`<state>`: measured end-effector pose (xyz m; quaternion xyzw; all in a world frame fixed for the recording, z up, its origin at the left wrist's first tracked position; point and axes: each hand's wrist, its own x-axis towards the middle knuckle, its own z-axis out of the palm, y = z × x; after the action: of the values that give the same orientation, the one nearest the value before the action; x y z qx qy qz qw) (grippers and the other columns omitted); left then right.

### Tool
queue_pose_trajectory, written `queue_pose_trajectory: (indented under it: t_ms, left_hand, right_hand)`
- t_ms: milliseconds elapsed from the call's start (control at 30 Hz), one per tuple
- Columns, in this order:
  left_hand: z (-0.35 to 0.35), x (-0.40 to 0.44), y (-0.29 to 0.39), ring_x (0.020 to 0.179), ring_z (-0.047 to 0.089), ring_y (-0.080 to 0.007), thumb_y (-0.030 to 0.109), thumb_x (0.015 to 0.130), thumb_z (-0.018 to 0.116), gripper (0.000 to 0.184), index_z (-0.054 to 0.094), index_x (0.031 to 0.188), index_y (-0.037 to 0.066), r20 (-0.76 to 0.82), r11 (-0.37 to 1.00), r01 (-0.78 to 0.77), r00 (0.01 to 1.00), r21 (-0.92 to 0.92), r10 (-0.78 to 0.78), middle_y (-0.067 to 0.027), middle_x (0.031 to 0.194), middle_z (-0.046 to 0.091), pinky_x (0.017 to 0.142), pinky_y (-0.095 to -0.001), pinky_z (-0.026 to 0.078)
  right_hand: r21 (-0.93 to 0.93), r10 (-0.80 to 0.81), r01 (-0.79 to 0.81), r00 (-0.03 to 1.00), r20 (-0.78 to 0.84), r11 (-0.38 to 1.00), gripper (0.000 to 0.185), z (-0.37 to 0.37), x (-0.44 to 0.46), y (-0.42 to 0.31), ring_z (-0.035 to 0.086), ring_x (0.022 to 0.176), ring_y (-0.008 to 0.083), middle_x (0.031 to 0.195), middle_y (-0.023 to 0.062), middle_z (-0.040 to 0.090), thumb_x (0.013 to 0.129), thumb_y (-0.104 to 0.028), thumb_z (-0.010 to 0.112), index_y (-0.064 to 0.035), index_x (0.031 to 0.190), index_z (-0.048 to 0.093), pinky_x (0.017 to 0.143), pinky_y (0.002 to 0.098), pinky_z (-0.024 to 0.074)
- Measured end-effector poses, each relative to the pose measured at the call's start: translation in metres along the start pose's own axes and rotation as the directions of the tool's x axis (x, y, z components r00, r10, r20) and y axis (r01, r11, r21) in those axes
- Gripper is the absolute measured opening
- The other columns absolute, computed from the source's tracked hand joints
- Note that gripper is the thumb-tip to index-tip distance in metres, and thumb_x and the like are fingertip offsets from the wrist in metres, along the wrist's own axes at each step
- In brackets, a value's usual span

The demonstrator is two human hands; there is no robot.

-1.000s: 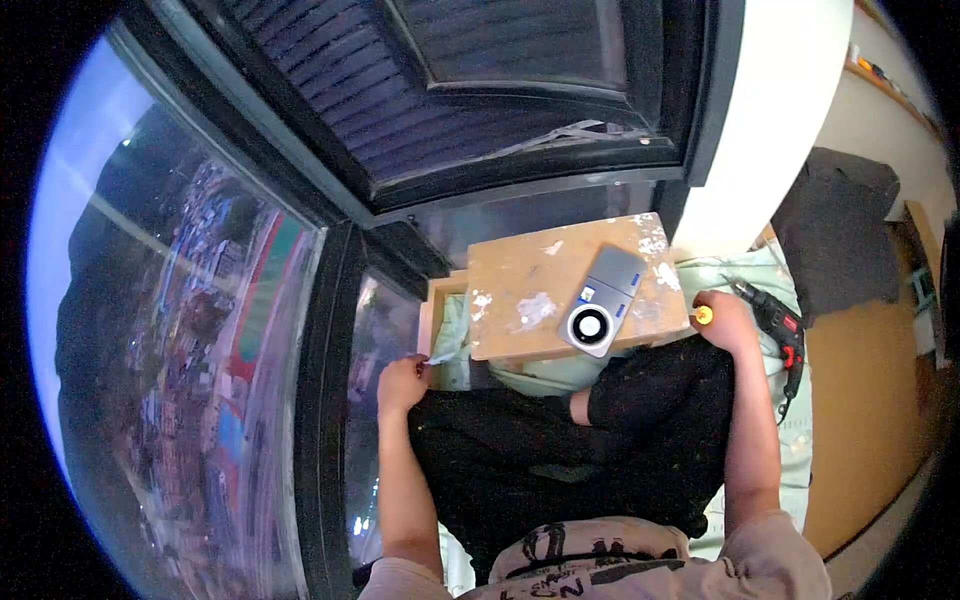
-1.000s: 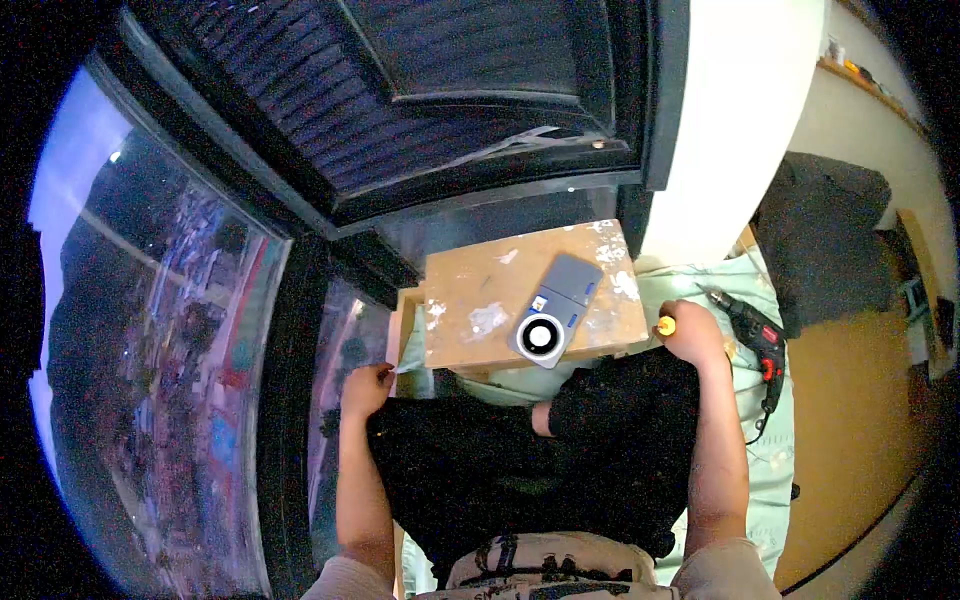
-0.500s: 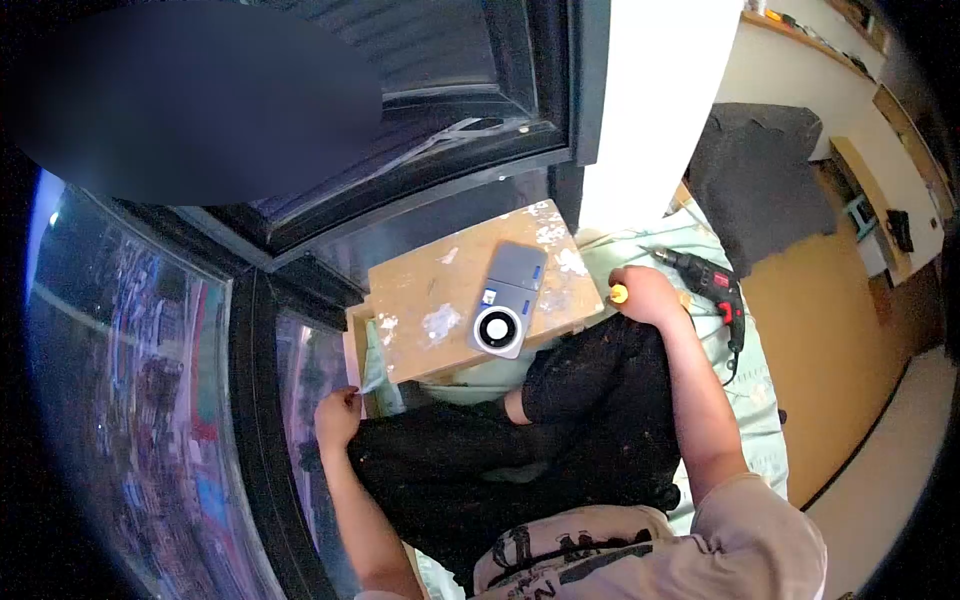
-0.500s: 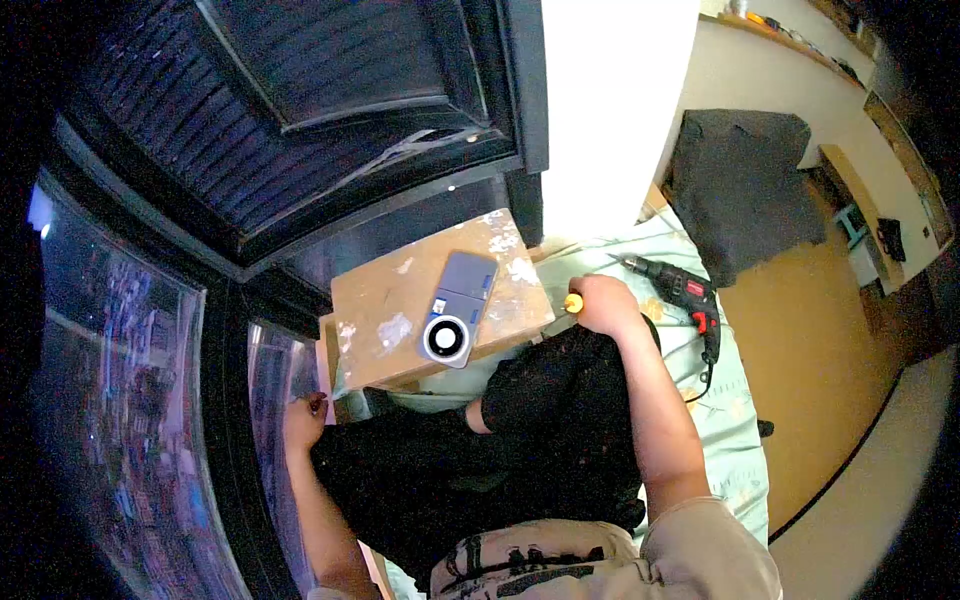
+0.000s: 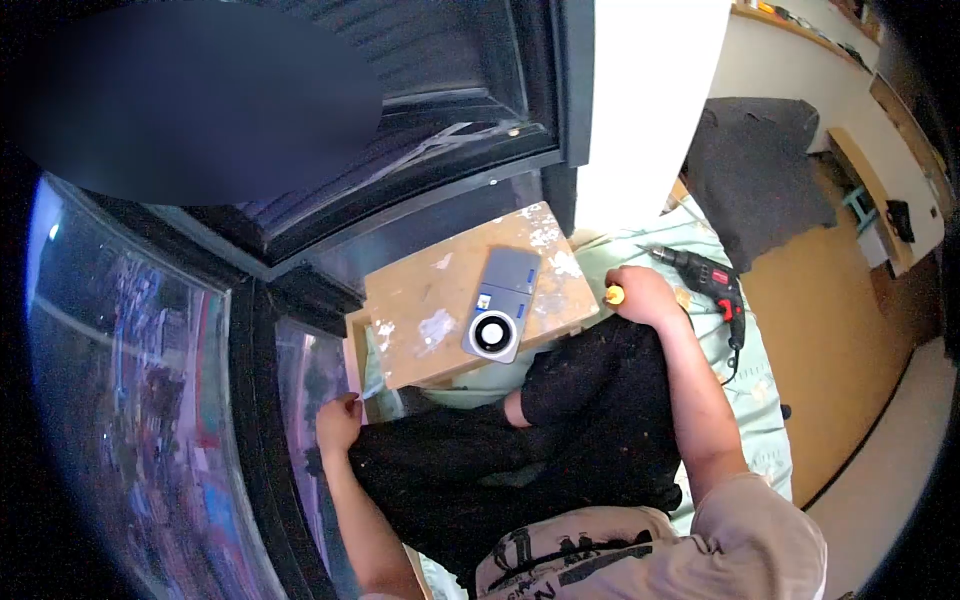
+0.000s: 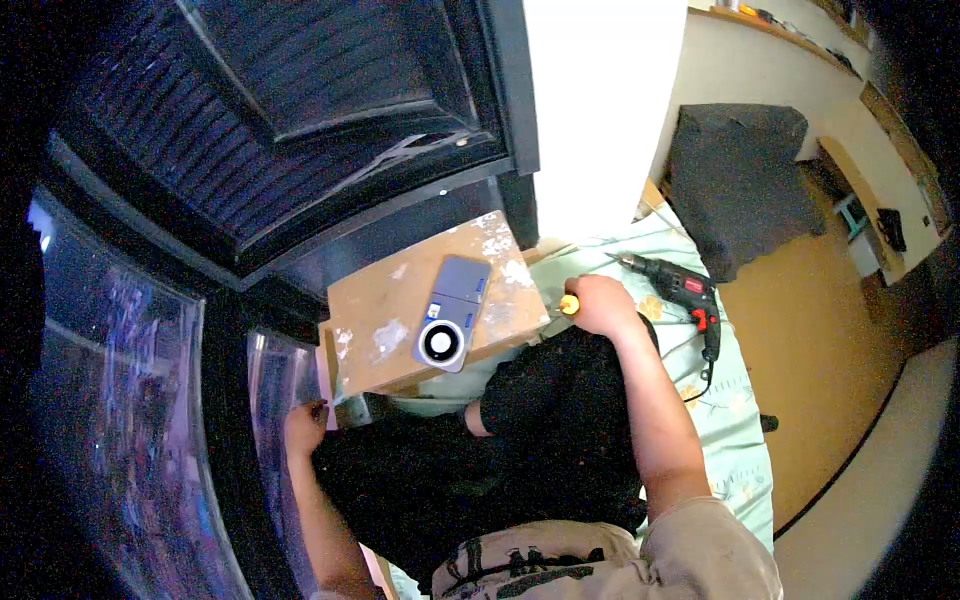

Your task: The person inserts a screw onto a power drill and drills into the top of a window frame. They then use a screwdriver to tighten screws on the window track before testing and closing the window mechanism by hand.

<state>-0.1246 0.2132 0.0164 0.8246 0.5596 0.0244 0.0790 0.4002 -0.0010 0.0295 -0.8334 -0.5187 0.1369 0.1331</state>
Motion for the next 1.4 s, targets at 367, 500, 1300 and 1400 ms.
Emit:
queue_pose_trajectory:
  t_ms: [367,500,1300,1400]
  left_hand:
    - [-0.004,-0.002,0.006,0.086,0.07,-0.0356,0.025,0.086,0.064,0.025,0.075,0.104,0.01,-0.034,0.998,-0.047,0.998,-0.029,0.046,-0.0171,0.091,0.072,0.078,-0.0473,0.055]
    - [-0.003,-0.001,0.003,0.085,0.07,-0.0359,0.023,0.085,0.064,0.025,0.075,0.104,0.01,0.016,0.999,0.009,1.0,-0.033,-0.009,-0.0169,0.09,0.073,0.078,-0.0465,0.056]
    - [-0.001,0.0,-0.013,0.094,0.07,-0.0349,0.018,0.09,0.064,0.026,0.072,0.111,0.004,-0.041,0.936,-0.039,0.999,-0.35,0.026,-0.0195,0.103,0.072,0.082,-0.0424,0.054]
    - [-0.008,-0.001,-0.008,0.094,0.07,-0.035,0.017,0.09,0.065,0.026,0.072,0.111,0.004,-0.003,0.919,-0.009,1.0,-0.395,0.008,-0.0195,0.103,0.072,0.082,-0.042,0.054]
  right_hand:
    - [0.013,-0.053,0.053,0.998,-0.025,0.998,0.023,0.004,0.001,0.002,0.067,0.092,0.0384,0.091,0.0171,0.07,0.078,-0.026,0.071,-0.0092,0.093,0.071,0.08,0.048,0.0528]
    - [-0.005,-0.023,0.023,0.999,-0.022,1.0,0.029,-0.002,-0.001,-0.006,0.067,0.094,0.0381,0.098,0.0175,0.071,0.075,-0.025,0.072,-0.0062,0.098,0.071,0.083,0.0458,0.053]
    - [-0.163,0.091,-0.078,0.993,0.073,0.984,0.024,0.012,0.01,-0.007,0.067,0.095,0.0378,0.095,0.0177,0.071,0.081,-0.025,0.063,-0.0132,0.099,0.071,0.082,0.0477,0.0536]
    - [-0.191,0.083,-0.068,0.994,0.072,0.979,0.023,0.017,0.014,-0.001,0.067,0.095,0.0374,0.095,0.0175,0.071,0.08,-0.024,0.063,-0.0136,0.099,0.071,0.083,0.0478,0.0536]
